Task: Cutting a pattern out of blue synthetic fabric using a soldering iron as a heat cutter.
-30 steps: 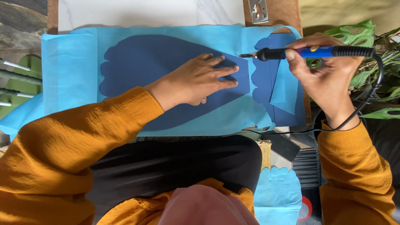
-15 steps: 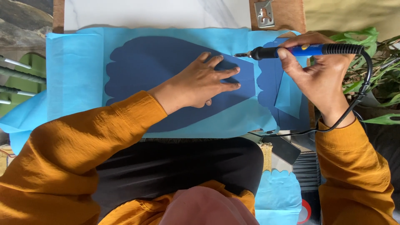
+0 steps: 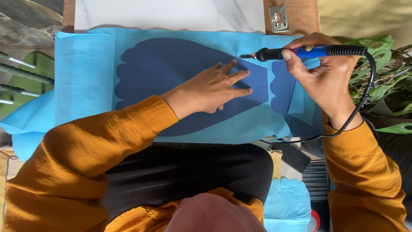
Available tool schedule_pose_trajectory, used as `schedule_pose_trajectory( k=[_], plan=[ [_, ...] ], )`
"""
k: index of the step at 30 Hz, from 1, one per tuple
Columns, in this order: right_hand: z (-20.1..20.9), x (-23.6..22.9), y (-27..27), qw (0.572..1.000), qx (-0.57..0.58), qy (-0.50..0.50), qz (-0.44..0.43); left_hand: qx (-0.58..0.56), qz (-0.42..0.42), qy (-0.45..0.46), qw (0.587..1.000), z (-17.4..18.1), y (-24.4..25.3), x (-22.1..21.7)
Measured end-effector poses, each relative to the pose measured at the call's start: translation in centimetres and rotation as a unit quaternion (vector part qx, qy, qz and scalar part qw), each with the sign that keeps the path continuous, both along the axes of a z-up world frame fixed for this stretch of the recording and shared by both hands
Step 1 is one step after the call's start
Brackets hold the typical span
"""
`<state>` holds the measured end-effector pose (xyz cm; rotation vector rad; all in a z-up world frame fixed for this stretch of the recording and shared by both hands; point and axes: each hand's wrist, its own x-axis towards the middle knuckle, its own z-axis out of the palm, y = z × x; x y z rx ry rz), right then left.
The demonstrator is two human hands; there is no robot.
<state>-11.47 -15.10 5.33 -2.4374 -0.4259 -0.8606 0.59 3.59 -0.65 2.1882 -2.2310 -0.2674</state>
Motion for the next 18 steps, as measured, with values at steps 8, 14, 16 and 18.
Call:
schedule_pose_trajectory(
  k=[8, 14, 16, 18],
  plan=[
    [0.1, 0.4, 0.2, 1.0, -0.018, -0.008, -0.001, 0.04, 0.019, 0.029, 0.999, -0.3, 0.3, 0.2],
    [0.1, 1.1, 0.3, 1.0, -0.016, -0.016, 0.014, -0.029, 0.012, 0.016, 0.999, -0.7, 0.7, 0.5],
    [0.2, 1.2, 0.6, 0.999, -0.027, -0.018, 0.004, -0.019, 0.017, 0.011, 1.0, -0.9, 0.8, 0.5],
    [0.3, 1.4, 0.9, 0.999, -0.037, -0.021, -0.003, -0.009, 0.024, 0.006, 1.0, -0.6, 1.0, 0.4]
  ],
)
